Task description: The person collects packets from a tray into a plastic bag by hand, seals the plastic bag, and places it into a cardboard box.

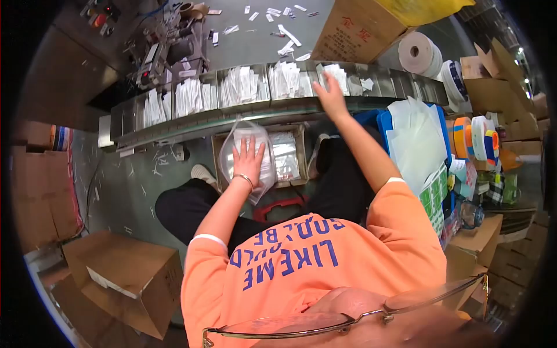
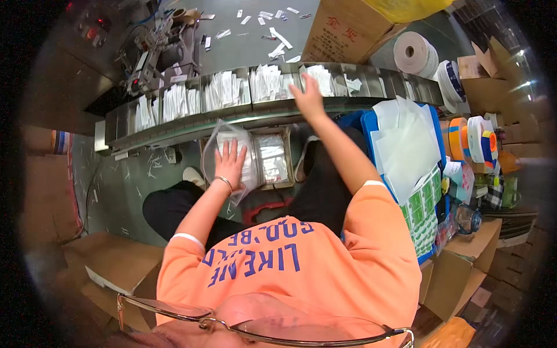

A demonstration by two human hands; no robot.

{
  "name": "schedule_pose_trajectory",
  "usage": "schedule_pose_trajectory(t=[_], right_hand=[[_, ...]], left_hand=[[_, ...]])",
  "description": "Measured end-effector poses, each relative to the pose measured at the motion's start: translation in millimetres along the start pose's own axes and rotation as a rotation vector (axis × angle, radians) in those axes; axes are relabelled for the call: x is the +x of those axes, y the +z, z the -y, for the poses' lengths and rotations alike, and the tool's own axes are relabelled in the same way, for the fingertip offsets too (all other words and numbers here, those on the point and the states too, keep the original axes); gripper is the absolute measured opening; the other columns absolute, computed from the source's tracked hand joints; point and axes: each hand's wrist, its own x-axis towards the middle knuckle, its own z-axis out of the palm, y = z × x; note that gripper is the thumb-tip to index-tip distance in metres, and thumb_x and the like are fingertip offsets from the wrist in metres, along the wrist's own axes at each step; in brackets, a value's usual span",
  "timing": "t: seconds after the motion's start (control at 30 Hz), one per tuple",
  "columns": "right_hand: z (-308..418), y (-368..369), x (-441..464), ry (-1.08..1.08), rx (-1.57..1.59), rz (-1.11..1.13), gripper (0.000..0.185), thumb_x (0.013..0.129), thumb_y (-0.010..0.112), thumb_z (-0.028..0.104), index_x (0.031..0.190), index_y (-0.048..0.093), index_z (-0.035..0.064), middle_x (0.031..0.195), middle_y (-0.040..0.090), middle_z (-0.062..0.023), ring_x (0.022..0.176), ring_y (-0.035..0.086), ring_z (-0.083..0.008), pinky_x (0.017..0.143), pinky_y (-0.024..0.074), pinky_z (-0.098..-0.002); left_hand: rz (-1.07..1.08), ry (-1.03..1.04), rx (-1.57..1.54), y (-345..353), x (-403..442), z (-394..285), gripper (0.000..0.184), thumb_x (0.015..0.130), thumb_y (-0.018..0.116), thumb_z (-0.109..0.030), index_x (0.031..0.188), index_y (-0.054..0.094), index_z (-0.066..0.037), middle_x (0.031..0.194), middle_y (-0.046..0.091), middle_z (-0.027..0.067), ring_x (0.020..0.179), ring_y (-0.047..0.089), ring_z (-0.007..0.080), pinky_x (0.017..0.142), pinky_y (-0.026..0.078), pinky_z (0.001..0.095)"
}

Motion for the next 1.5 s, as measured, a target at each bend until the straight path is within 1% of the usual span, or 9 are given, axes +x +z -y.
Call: schedule_pose_trajectory(t=[0.17, 0.3, 0.4, 0.5, 0.73, 0.9, 1.03, 1.33, 1.5], right_hand=[[-74.3, -45.6, 69.0, 0.18, -0.509, 0.077, 0.062, 0.072, 0.066, 0.046, 0.106, 0.055, -0.0047, 0.107, 0.058, -0.0276, 0.103, 0.053, -0.0418, 0.087, 0.0436, -0.0452], [-56.3, -58.2, 75.2, 0.339, -0.859, 0.307, 0.032, 0.079, 0.056, 0.03, 0.097, 0.059, 0.0029, 0.102, 0.06, -0.0237, 0.099, 0.057, -0.0372, 0.085, 0.0449, -0.0469], [-67.3, -65.9, 65.5, 0.004, -1.177, 0.106, 0.015, 0.079, 0.051, 0.012, 0.091, 0.059, 0.0095, 0.094, 0.064, -0.0172, 0.09, 0.062, -0.0339, 0.074, 0.049, -0.0482], [-83.9, -78.4, 72.1, 0.188, -1.062, 0.438, 0.018, 0.077, 0.053, 0.01, 0.093, 0.058, 0.0088, 0.09, 0.065, -0.0141, 0.085, 0.062, -0.0335, 0.069, 0.0491, -0.0473], [-77.5, -78.8, 61.1, 0.057, -0.76, 0.317, 0.022, 0.083, 0.052, 0.021, 0.097, 0.05, 0.0045, 0.085, 0.062, -0.0245, 0.08, 0.059, -0.0426, 0.069, 0.0479, -0.0485], [-111.6, -42.8, 96.8, 0.573, -0.422, 0.448, 0.1, 0.063, 0.07, 0.063, 0.126, 0.037, -0.0081, 0.091, 0.063, -0.0209, 0.082, 0.064, -0.0269, 0.067, 0.051, -0.0404], [-134.7, -19.9, 99.2, 0.684, -0.137, 0.248, 0.098, 0.068, 0.073, 0.052, 0.134, 0.031, -0.0064, 0.124, 0.051, -0.0201, 0.108, 0.054, -0.0236, 0.08, 0.0484, -0.0385], [-93.2, -51.9, 72.5, 0.32, -0.402, 0.337, 0.059, 0.073, 0.067, 0.036, 0.12, 0.053, 0.0035, 0.104, 0.061, -0.0266, 0.1, 0.058, -0.039, 0.086, 0.046, -0.0424], [-98.4, -61.8, 64.7, 0.209, -0.59, 0.247, 0.046, 0.073, 0.063, 0.022, 0.117, 0.056, 0.01, 0.092, 0.065, -0.0186, 0.088, 0.063, -0.0335, 0.079, 0.0488, -0.0393]], left_hand=[[-0.018, -0.048, 0.057, 8.8, 3.6, -4.7, 0.12, 0.048, 0.084, -0.039, 0.145, 0.016, -0.022, 0.151, 0.007, 0.0159, 0.139, 0.005, 0.039, 0.105, 0.013, 0.061], [-0.025, -0.021, -0.101, -20.2, -11.6, -4.8, 0.113, 0.049, 0.083, -0.042, 0.143, 0.025, -0.018, 0.152, 0.006, 0.0162, 0.139, 0.003, 0.039, 0.104, 0.01, 0.0644], [-0.104, 0.009, -0.165, -26.6, -20.4, -6.1, 0.112, 0.049, 0.082, -0.044, 0.143, 0.026, -0.018, 0.152, 0.009, 0.0151, 0.139, 0.004, 0.0394, 0.103, 0.012, 0.0652], [-0.131, -0.014, -0.22, -33.4, -26.8, -6.4, 0.11, 0.051, 0.082, -0.041, 0.143, 0.026, -0.018, 0.152, 0.008, 0.0152, 0.139, 0.004, 0.0397, 0.102, 0.015, 0.0652], [-0.218, -0.083, -0.341, -31.4, -30.6, -5.7, 0.105, 0.053, 0.082, -0.032, 0.142, 0.029, -0.018, 0.152, 0.007, 0.0155, 0.138, 0.004, 0.0409, 0.102, 0.017, 0.0642], [-0.24, -0.107, -0.348, -33.3, -39.2, -5.8, 0.103, 0.053, 0.082, -0.032, 0.141, 0.03, -0.019, 0.152, 0.007, 0.0159, 0.138, 0.004, 0.0408, 0.102, 0.016, 0.0643], [-0.276, -0.165, -0.388, -34.4, -49.4, -3.2, 0.1, 0.055, 0.082, -0.033, 0.14, 0.032, -0.017, 0.151, 0.008, 0.0166, 0.138, 0.005, 0.041, 0.102, 0.016, 0.0637], [-0.348, -0.214, -0.444, -28.7, -52.1, 6.6, 0.096, 0.058, 0.08, -0.035, 0.139, 0.034, -0.015, 0.151, 0.009, 0.0169, 0.138, 0.005, 0.0413, 0.102, 0.017, 0.0623], [-0.388, -0.214, -0.472, -26.2, -50.2, 8.6, 0.095, 0.059, 0.08, -0.036, 0.14, 0.034, -0.016, 0.151, 0.009, 0.0171, 0.138, 0.006, 0.0417, 0.103, 0.017, 0.0613]])
